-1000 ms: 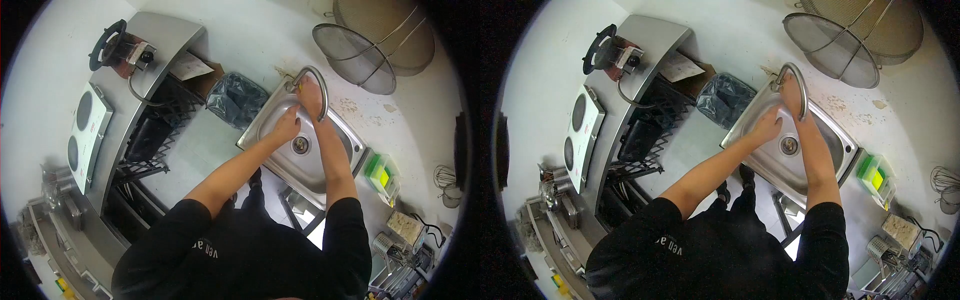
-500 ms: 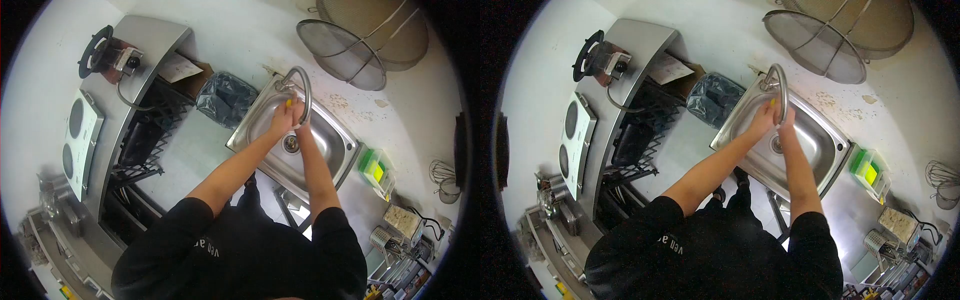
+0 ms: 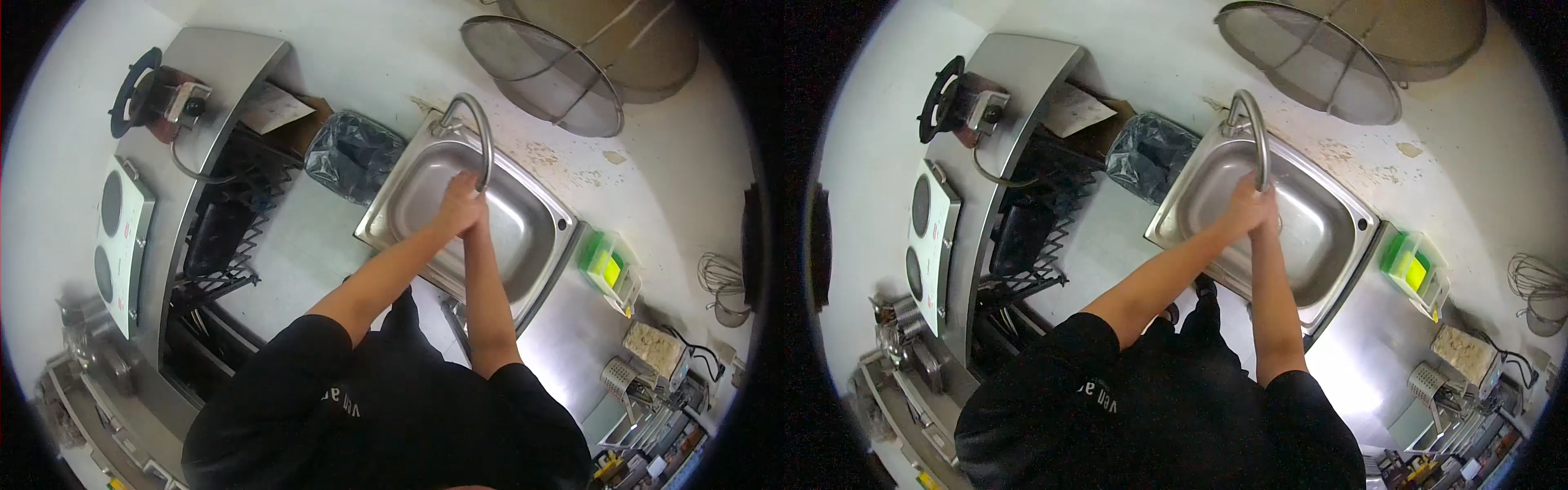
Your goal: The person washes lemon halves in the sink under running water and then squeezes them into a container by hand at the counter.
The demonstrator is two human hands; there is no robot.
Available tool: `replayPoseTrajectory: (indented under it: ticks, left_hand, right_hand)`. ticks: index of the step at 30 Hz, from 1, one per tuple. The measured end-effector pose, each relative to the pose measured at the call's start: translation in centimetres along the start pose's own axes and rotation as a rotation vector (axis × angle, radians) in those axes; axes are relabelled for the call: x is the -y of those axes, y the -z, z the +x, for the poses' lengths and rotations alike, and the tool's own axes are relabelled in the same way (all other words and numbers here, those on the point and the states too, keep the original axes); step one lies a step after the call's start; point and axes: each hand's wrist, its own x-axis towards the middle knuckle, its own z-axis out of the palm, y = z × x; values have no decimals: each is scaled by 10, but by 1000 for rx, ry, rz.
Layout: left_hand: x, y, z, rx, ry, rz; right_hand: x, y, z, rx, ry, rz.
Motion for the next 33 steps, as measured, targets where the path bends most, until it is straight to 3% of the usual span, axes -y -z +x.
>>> replayPoseTrajectory:
  ticks: [1,2,3,4,5,7,8,9,10,12,14,15,16,18,19,21,22,23,25,26,27,29,33]
  left_hand:
    - [2,12,9,12,-4,-7]
    - [10,21,19,81,292,-109]
    - [14,26,24,149,591,-206]
    - [8,28,20,157,592,-203]
    - [-1,32,16,99,476,-152]
    - [-11,33,0,44,356,-98]
    - [-15,32,-12,50,177,-55]
    - [-20,33,-15,54,-3,-10]
    - [-22,35,-11,53,-8,-4]
    - [-26,39,1,171,286,16]
    - [-3,25,8,195,305,12]
    - [8,18,10,242,327,4]
    - [8,14,10,199,169,22]
    - [6,13,12,162,-24,91]
    - [-4,29,28,188,-86,117]
    - [0,34,61,236,-156,124]
    - [16,17,76,184,-247,137]
    - [14,13,89,274,-280,266]
    - [9,16,108,460,-353,558]
    - [6,23,115,558,-399,719]
    - [11,21,118,519,-482,796]
    - [26,8,128,703,-403,872]
    - [13,9,130,721,-503,1061]
  right_hand:
    - [0,-5,-5,-48,13,-36]
    - [0,-12,-10,-95,24,-72]
    - [20,-54,-17,-249,-125,-204]
    - [22,-56,-18,-255,-124,-197]
    - [23,-56,-18,-208,65,-432]
    - [21,-35,-5,-202,121,-409]
    - [24,-20,-4,-200,121,-407]
    - [32,-23,-6,-188,-19,-174]
    - [35,-28,-8,-172,-158,61]
    - [24,-35,-19,-240,-188,-57]
    - [10,-32,-18,-56,-247,77]
    - [11,-28,-23,-124,-187,103]
    - [16,-19,-25,-188,-136,128]
    - [26,24,-1,163,-144,-72]
    - [25,6,-1,180,-165,-69]
    - [48,-38,-16,-111,-222,-558]
    - [44,-33,-14,-130,-216,-558]
    - [36,-21,-9,-20,-111,-755]
    - [17,-8,3,-41,14,-998]
    - [5,-13,7,-173,35,-1040]
    - [7,-23,0,-207,40,-1038]
    - [22,-53,-17,-175,-41,-748]
    - [32,-52,-21,-258,25,-852]
